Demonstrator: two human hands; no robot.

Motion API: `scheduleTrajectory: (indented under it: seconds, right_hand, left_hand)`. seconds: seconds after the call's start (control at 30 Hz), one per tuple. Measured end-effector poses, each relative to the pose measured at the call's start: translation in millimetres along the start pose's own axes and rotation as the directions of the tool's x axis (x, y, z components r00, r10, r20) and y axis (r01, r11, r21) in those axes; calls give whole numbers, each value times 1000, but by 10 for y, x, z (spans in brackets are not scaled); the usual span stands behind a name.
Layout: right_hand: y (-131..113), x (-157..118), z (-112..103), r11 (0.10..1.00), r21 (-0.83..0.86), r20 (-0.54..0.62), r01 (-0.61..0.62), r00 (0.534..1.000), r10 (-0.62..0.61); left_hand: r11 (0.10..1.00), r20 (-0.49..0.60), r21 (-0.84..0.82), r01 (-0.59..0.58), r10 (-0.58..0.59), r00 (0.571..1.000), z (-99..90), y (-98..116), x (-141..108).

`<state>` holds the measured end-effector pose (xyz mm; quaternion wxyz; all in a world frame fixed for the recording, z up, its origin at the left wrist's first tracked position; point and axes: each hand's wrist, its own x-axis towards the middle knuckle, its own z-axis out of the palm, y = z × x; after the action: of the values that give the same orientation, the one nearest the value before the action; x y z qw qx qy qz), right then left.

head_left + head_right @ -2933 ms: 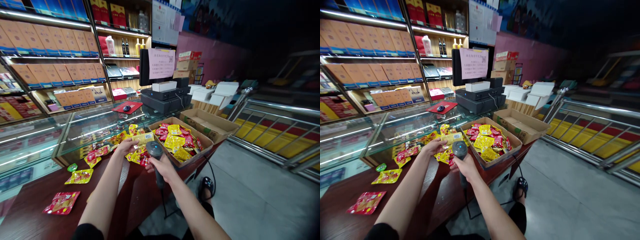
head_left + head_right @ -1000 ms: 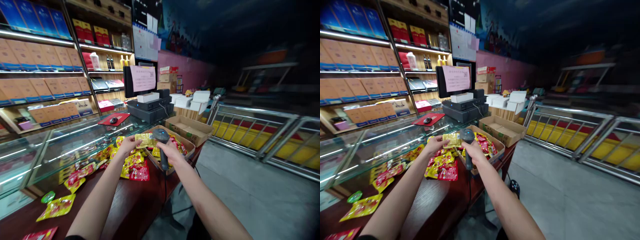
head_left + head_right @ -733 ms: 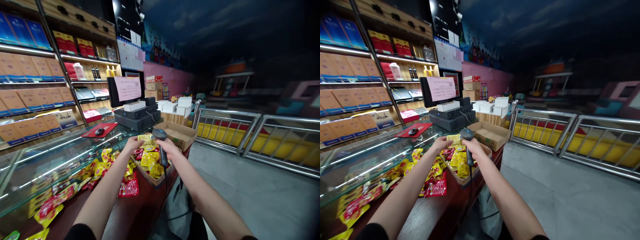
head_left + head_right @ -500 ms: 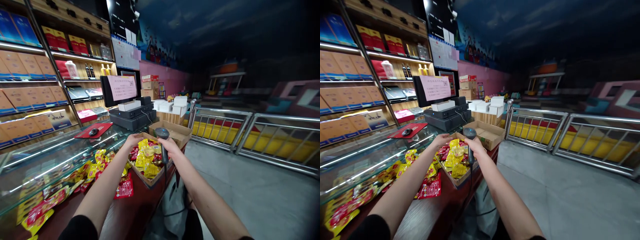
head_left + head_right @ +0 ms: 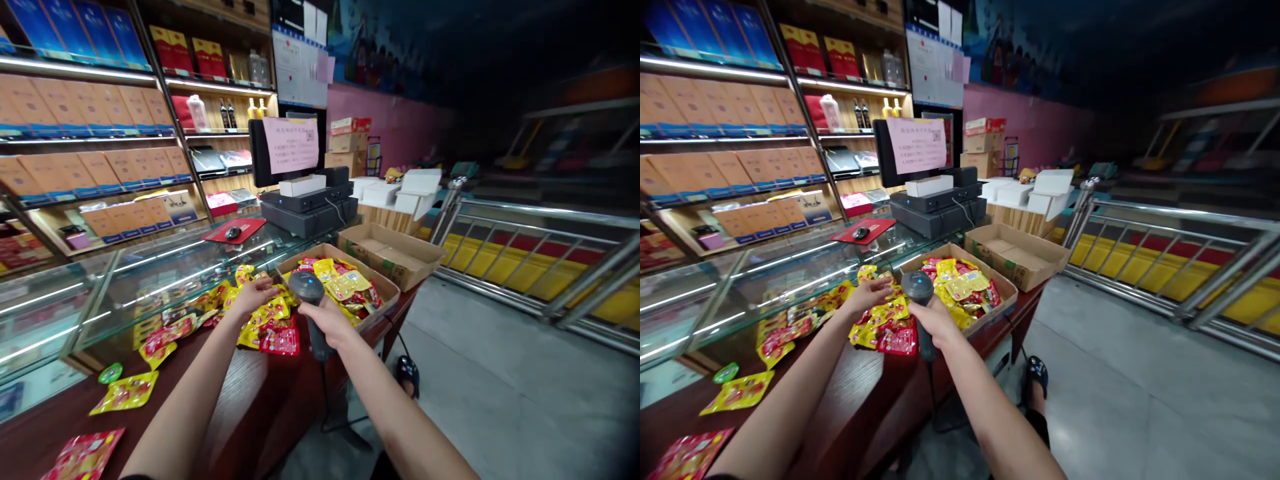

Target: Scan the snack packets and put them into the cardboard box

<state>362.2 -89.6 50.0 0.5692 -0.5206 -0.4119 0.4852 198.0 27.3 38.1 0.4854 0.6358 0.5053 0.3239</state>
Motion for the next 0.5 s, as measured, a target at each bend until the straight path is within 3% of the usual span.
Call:
scheduleTrajectory:
  seconds: [0.1,0.23,0.4,0.5]
  right_hand:
    - [252,-75,204,999,-48,21,-1,1000,2]
    - [555,-109,293,993,-113,-38,28,999,-33]
    - [734,-167,264,992,-125,-33,28,999,-32]
    - [750,-199,255,993,-114,-5,-22,1000,21]
  left_hand:
    - [1000,-16,-20,16,-16,1000,-56,-330,-248]
    - [999,-51,12,36,-35,998,-28,-625,-454]
    - [949,-139,315,9,37,990,60,-780,-576]
    - [921,-142,390,-24,86,986,129,-829,-632]
